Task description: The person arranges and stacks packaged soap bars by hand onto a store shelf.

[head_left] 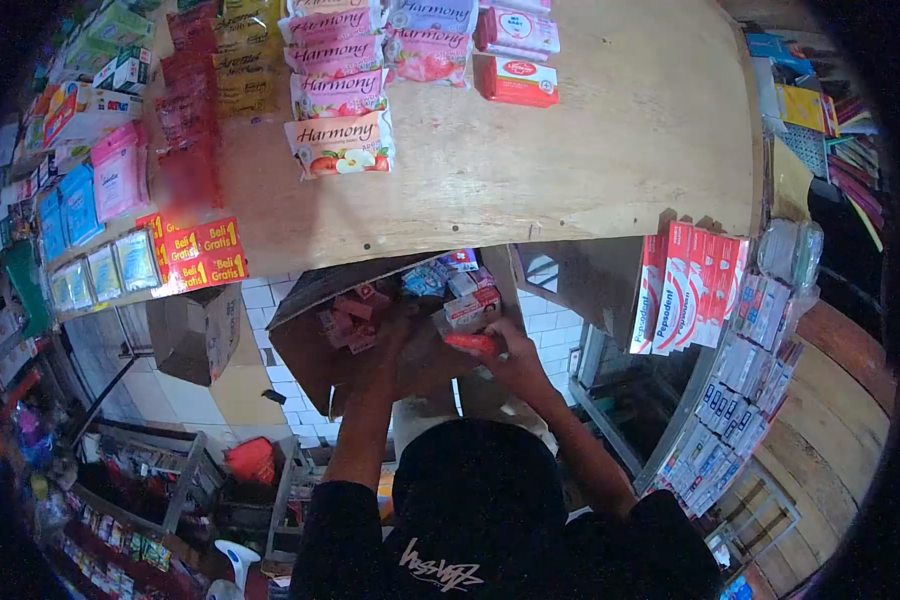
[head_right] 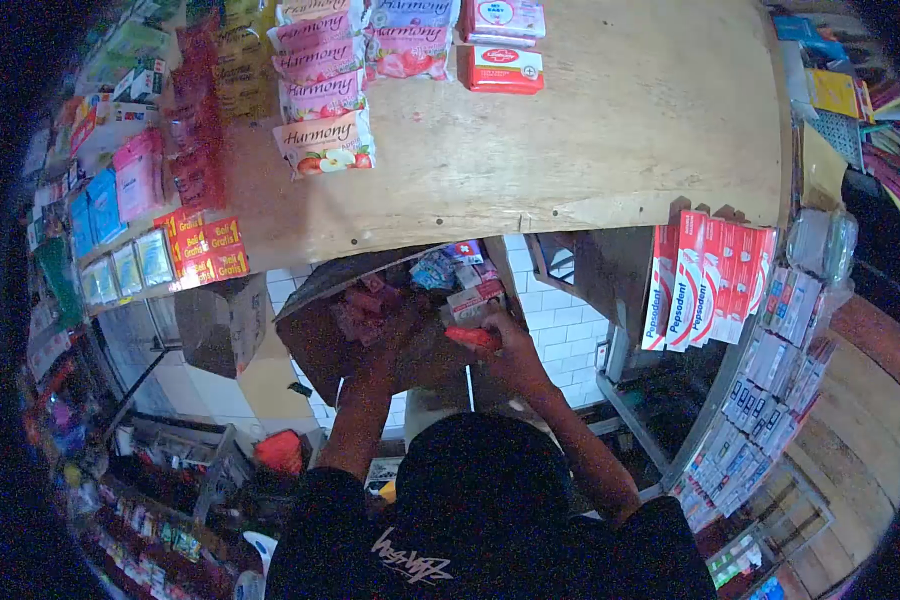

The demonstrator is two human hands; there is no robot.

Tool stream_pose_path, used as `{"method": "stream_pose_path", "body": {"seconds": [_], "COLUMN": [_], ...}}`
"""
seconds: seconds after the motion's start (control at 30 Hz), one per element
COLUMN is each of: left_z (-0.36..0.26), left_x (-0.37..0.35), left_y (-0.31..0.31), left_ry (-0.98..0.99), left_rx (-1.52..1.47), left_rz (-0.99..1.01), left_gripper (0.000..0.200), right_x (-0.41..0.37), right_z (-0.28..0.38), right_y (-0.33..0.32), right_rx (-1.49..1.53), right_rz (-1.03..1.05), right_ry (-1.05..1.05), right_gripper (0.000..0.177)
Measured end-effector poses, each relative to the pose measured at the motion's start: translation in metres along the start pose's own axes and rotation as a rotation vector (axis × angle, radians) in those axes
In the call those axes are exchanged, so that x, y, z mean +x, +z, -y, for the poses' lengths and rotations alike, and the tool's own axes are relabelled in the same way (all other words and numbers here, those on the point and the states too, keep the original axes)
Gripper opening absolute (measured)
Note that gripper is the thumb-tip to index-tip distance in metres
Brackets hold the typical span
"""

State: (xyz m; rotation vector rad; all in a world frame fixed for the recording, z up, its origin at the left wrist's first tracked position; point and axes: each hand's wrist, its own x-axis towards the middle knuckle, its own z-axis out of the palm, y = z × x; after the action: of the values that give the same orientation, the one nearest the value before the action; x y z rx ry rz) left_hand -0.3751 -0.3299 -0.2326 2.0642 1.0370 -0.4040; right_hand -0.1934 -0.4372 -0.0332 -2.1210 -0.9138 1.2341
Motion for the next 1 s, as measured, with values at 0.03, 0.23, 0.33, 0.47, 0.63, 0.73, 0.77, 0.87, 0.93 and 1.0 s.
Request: {"method": "stream_pose_path", "body": {"seconds": [0.03,0.23,0.33,0.47,0.63,0.73,0.77,0.87,0.93,1.0], "left_z": [0.001,-0.001,-0.001,-0.002,-0.004,-0.003,-0.003,-0.002,-0.002,-0.003], "left_x": [0.0,-0.002,-0.006,-0.009,-0.009,-0.009,-0.008,-0.005,-0.007,-0.01], "left_y": [0.0,-0.004,-0.004,-0.005,-0.003,-0.002,-0.003,0.001,0.002,0.001], "left_ry": [0.002,-0.009,-0.009,-0.002,0.002,0.005,0.009,0.019,0.023,0.027], "left_rx": [-0.001,-0.005,-0.009,-0.012,-0.009,-0.011,-0.009,-0.011,-0.01,-0.013], "left_rz": [0.001,-0.004,0.013,0.017,0.023,0.029,0.029,0.032,0.042,0.049], "left_gripper": [0.057,0.056,0.056,0.055,0.054,0.054,0.053,0.053,0.053,0.052], "right_x": [0.0,0.014,0.016,0.018,0.022,0.02,0.022,0.022,0.021,0.021], "right_z": [0.003,0.021,0.018,0.016,0.012,0.013,0.013,0.011,0.012,0.012], "right_y": [-0.001,-0.013,-0.012,-0.009,-0.006,-0.003,-0.002,-0.002,-0.004,-0.004], "right_rx": [0.002,0.01,-0.003,0.007,-0.052,-0.025,-0.008,-0.029,-0.01,0.005], "right_rz": [-0.008,-0.041,-0.05,-0.023,-0.03,-0.027,-0.039,-0.058,-0.045,-0.046], "right_ry": [-0.005,0.014,0.028,0.079,0.02,0.035,0.03,0.025,0.051,0.055], "right_gripper": [0.041,0.041,0.041,0.041,0.039,0.039,0.039,0.038,0.038,0.038]}}
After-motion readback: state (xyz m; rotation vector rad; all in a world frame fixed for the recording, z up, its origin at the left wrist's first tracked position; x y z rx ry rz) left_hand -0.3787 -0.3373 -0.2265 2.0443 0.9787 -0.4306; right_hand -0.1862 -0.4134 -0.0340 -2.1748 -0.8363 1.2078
